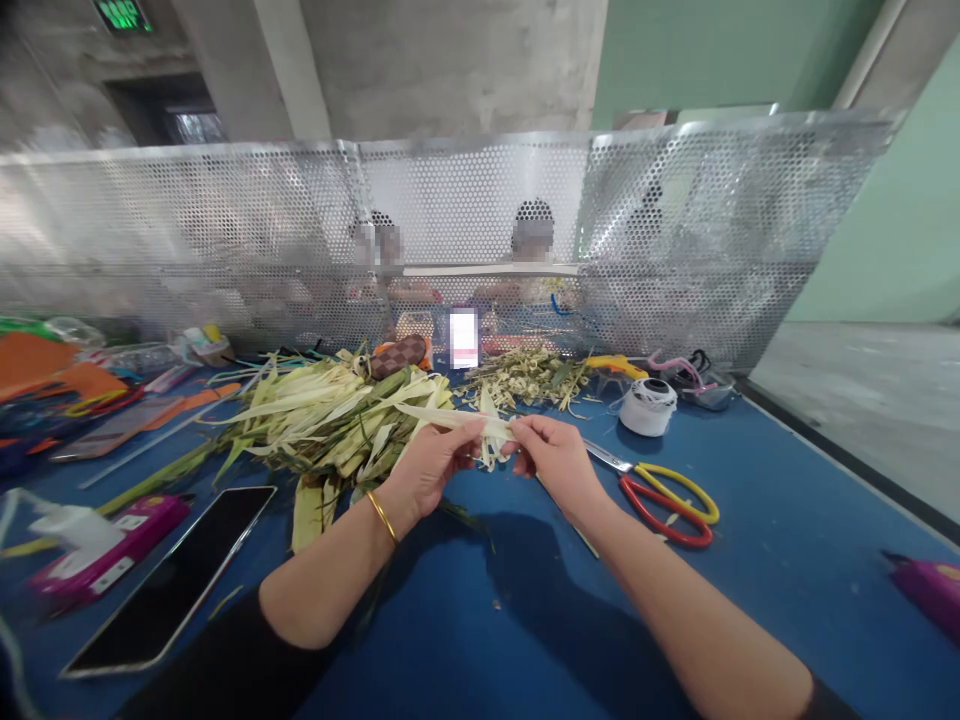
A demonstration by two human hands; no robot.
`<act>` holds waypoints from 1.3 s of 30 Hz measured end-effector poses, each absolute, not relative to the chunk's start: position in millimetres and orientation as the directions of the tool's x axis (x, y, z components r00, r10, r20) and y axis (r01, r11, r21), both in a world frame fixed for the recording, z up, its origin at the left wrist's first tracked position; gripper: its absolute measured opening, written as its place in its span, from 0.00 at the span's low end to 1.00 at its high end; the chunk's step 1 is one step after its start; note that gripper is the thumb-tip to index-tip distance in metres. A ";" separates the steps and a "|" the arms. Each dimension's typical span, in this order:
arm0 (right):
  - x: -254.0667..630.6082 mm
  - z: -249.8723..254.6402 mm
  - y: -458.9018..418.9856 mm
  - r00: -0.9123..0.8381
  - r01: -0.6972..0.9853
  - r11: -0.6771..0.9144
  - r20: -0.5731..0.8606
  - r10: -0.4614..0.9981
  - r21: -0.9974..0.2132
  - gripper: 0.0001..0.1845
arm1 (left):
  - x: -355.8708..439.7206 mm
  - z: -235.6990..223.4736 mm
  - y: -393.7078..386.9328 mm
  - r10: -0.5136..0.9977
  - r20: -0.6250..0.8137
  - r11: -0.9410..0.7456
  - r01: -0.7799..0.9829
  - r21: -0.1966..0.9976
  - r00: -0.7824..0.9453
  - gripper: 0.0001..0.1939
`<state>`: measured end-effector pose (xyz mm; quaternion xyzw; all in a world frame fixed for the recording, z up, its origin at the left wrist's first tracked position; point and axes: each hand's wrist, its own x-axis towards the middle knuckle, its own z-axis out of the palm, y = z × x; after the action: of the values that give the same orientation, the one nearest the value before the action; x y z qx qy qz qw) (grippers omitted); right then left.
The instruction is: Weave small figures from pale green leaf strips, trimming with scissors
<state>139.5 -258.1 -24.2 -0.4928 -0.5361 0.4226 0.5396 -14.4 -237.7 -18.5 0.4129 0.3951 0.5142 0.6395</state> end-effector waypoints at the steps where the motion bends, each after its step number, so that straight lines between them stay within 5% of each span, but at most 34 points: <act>1: 140.2 -23.8 -257.8 0.067 0.050 0.144 0.148 0.987 -0.988 0.21 | -13.3 -19.7 -238.7 0.987 -0.074 0.117 -0.316 0.942 0.146 0.15; 5: 146.9 -19.9 -255.5 0.101 -0.028 0.115 0.112 0.989 -0.993 0.25 | -12.8 -22.0 -237.5 0.992 -0.109 0.125 -0.377 0.918 0.064 0.11; 11: 148.2 -25.3 -254.0 0.014 0.173 0.232 0.238 0.971 -0.957 0.15 | -13.4 -22.7 -236.4 0.986 -0.141 0.164 -0.402 0.901 0.086 0.10; 15: 149.6 -29.4 -252.2 0.072 0.300 0.315 0.350 0.934 -0.900 0.07 | -12.9 -19.0 -243.9 0.964 -0.189 0.221 -0.165 0.961 0.189 0.18; 18: 154.6 -26.8 -251.1 0.089 0.347 0.309 0.359 0.929 -0.886 0.09 | -13.2 -13.4 -251.6 0.986 0.030 -0.060 0.180 0.982 0.163 0.22; 20: 156.4 -25.0 -251.4 0.038 0.348 0.318 0.352 0.935 -0.882 0.09 | -14.3 -11.4 -254.2 0.911 0.394 -0.410 0.370 0.834 0.122 0.12; 22: 155.4 -24.9 -252.6 -0.047 0.346 0.354 0.361 0.931 -0.869 0.09 | -15.9 -13.1 -253.1 0.756 0.604 -0.644 0.456 0.615 0.253 0.17; 24: 152.3 -26.1 -254.3 -0.105 0.391 0.388 0.379 0.920 -0.835 0.10 | -17.4 -18.6 -249.2 0.694 0.595 -0.715 0.489 0.499 0.406 0.16; 28: 151.4 -25.8 -256.7 -0.057 0.566 0.353 0.392 0.918 -0.745 0.13 | -17.8 -30.0 -241.9 0.728 0.488 -0.683 0.562 0.466 0.481 0.14; 31: 169.2 -20.9 -258.8 -0.055 0.806 0.215 0.292 0.955 -0.551 0.13 | -17.6 -29.8 -239.2 0.763 0.465 -0.643 0.605 0.469 0.449 0.14; 34: 205.8 -19.1 -262.0 0.018 0.994 -0.006 0.116 0.993 -0.107 0.11 | -18.5 -25.2 -236.9 0.832 0.406 -0.554 0.596 0.582 0.377 0.18; 39: 260.8 -33.2 -262.4 0.189 0.981 -0.186 -0.069 0.979 0.055 0.18 | -18.4 -21.1 -236.7 0.947 0.182 -0.270 0.350 0.897 0.265 0.20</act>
<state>260.8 -262.4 -33.2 -0.7699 -0.6366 0.0092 -0.0432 -18.4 -236.7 -21.1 0.6960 0.4657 0.3882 0.3846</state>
